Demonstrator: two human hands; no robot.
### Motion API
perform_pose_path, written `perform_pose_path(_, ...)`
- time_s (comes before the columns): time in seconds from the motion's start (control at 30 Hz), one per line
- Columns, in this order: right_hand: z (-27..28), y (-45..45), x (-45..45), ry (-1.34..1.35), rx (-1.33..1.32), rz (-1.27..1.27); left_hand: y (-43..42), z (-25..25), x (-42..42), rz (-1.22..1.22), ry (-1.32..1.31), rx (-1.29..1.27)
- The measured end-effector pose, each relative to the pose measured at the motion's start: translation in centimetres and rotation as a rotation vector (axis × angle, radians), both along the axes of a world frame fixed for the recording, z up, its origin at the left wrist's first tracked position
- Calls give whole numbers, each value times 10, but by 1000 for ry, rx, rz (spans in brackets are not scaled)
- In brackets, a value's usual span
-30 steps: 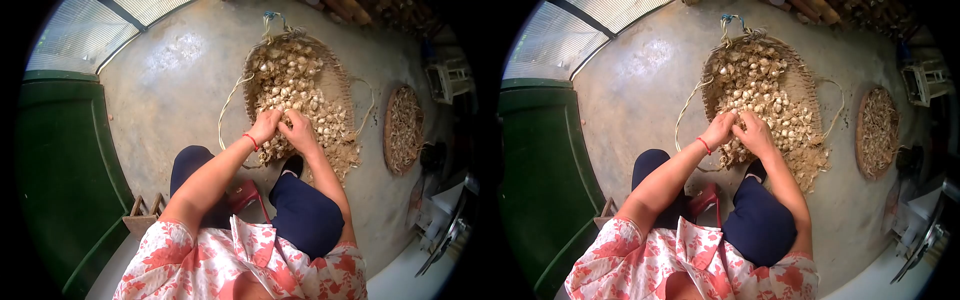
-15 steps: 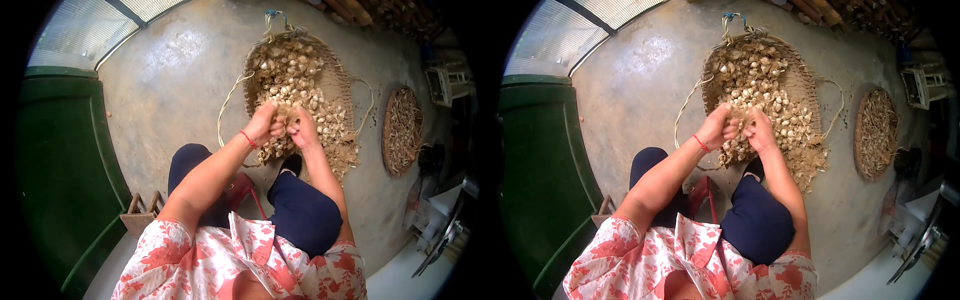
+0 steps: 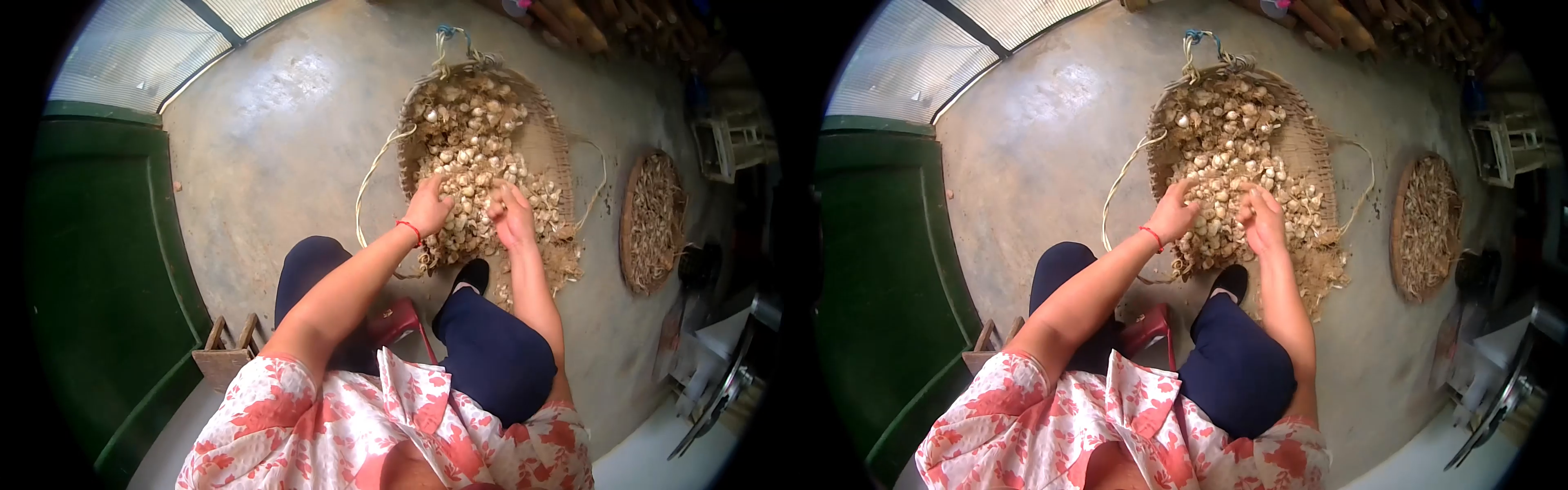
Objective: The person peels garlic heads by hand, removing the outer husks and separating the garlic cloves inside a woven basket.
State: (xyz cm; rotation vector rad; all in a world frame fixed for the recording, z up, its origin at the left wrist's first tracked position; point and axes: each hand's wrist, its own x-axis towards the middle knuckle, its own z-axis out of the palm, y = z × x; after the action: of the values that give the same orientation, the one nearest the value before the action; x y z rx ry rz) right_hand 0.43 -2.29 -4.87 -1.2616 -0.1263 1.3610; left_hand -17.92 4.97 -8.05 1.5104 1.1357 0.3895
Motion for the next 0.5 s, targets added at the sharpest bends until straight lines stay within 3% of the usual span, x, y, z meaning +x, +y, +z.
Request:
perform_pose_path(0.07,5,-14,12,-125,14,78,3,0,-2,21,21,-23)
perform_pose_path(0.1,15,-24,17,-206,-17,79,6,9,-2,73,-39,-212)
perform_pose_path(0.17,27,-50,28,-481,-231,45,13,36,-5,137,-103,-509)
perform_pose_path(0.2,22,-72,45,-639,-341,157,13,33,-6,147,-113,-507)
perform_pose_path(0.23,7,-99,69,-800,-450,271,11,24,-6,146,-94,-425)
perform_pose_path(0.3,-43,-154,115,-1650,-482,1019,8,7,-8,161,-83,-343)
perform_pose_path(0.43,50,-70,60,-1516,-618,1119,8,13,-19,62,54,-236)
perform_pose_path(0.5,64,8,24,-1539,-461,1101,12,30,-24,28,112,-237)
